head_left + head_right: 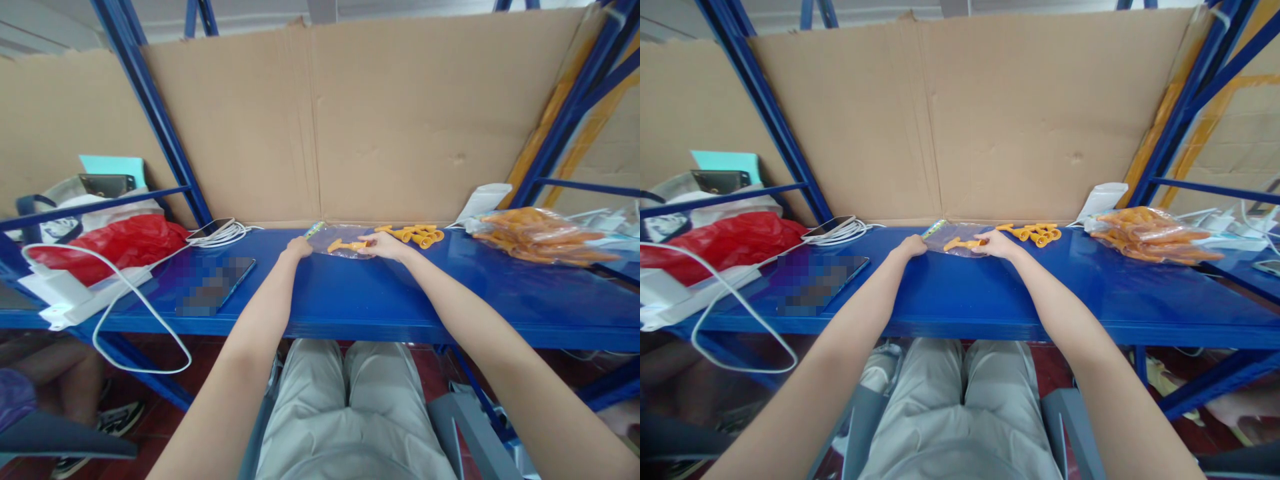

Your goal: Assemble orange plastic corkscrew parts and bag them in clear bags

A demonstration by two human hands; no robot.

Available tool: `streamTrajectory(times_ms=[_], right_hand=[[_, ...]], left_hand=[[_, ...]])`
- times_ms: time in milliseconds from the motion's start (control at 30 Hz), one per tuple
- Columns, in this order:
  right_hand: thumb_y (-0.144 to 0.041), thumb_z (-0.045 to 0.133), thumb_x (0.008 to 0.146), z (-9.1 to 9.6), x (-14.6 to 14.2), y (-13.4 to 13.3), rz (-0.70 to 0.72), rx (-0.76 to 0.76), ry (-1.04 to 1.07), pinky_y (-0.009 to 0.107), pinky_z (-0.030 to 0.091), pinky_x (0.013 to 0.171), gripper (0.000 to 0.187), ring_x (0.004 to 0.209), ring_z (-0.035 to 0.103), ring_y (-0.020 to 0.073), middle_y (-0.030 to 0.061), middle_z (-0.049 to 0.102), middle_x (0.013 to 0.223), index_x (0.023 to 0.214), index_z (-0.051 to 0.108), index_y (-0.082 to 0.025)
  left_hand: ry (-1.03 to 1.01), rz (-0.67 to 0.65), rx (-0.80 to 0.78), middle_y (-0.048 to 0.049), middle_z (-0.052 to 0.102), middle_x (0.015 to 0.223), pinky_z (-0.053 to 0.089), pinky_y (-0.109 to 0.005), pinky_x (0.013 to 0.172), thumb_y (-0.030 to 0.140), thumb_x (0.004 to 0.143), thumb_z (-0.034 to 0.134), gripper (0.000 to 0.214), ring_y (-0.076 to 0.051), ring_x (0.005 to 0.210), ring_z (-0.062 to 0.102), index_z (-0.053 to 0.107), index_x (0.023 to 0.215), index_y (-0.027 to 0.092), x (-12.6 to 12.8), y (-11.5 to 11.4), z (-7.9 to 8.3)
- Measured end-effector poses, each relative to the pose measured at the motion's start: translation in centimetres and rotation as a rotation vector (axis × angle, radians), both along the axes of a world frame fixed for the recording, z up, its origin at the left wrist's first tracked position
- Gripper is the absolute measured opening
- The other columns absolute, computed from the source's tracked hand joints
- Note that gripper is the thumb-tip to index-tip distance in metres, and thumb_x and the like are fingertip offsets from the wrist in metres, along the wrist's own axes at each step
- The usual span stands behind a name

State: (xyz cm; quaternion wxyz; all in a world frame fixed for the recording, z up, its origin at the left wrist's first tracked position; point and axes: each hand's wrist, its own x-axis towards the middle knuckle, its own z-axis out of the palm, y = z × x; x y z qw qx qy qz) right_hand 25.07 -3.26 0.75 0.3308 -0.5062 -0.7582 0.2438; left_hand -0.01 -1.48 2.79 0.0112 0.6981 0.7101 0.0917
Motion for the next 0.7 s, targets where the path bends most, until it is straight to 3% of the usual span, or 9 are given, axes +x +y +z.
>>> streamTrajectory(times_ms=[133, 267, 400, 500, 700], right_hand=[[-0.029, 0.077, 0.072, 0.0, 0.4, 0.7, -0.047, 0.081, -0.044, 0.034, 0.054, 0.082, 0.058, 0.087, 0.069, 0.0247, 0.0057, 0.075, 0.085, 0.126, 0.067, -0.011], [-0.031, 0.081, 0.067, 0.0, 0.4, 1.3, -0.045, 0.073, -0.057, 0.034, 0.054, 0.081, 0.052, 0.084, 0.069, 0.0245, 0.0074, 0.075, 0.086, 0.114, 0.072, -0.010], [-0.029, 0.085, 0.061, -0.2, -0.3, 1.2, -0.056, 0.041, 0.036, 0.032, 0.055, 0.078, 0.036, 0.079, 0.068, 0.0200, 0.0069, 0.073, 0.082, 0.091, 0.073, -0.013], [-0.029, 0.085, 0.061, -0.3, -1.0, 0.9, 0.014, -0.049, 0.138, 0.031, 0.055, 0.074, 0.026, 0.070, 0.065, 0.0165, 0.0032, 0.068, 0.071, 0.075, 0.068, -0.015], [-0.011, 0.084, 0.055, -0.1, -1.4, 0.7, 0.032, -0.164, 0.344, 0.030, 0.054, 0.079, 0.032, 0.071, 0.063, 0.0131, 0.0000, 0.067, 0.074, 0.077, 0.063, -0.017]], left_hand=[[0.033, -0.076, -0.097, -0.0081, 0.063, 0.133, 0.047, -0.025, 0.099, 0.018, 0.088, 0.051, 0.041, -0.024, 0.122, 0.059, 0.066, 0.127, 0.020, 0.3, 0.1, 0.1], [0.011, -0.158, -0.127, -0.0040, 0.062, 0.134, 0.044, -0.024, 0.102, 0.012, 0.087, 0.051, 0.044, -0.021, 0.124, 0.058, 0.066, 0.127, 0.024, 0.7, -0.1, 0.5], [-0.052, -0.175, -0.121, -0.0038, 0.065, 0.129, 0.047, -0.022, 0.097, 0.008, 0.084, 0.053, 0.044, -0.021, 0.118, 0.062, 0.069, 0.122, 0.024, 0.8, -0.5, 0.9], [-0.070, -0.166, -0.110, -0.0048, 0.067, 0.126, 0.049, -0.021, 0.093, 0.009, 0.084, 0.055, 0.041, -0.022, 0.115, 0.064, 0.071, 0.119, 0.024, 0.9, -0.7, 1.1], [-0.100, -0.112, -0.056, -0.0091, 0.067, 0.124, 0.050, -0.022, 0.090, 0.007, 0.083, 0.057, 0.044, -0.023, 0.112, 0.066, 0.068, 0.124, 0.021, 1.1, -0.9, 1.0]])
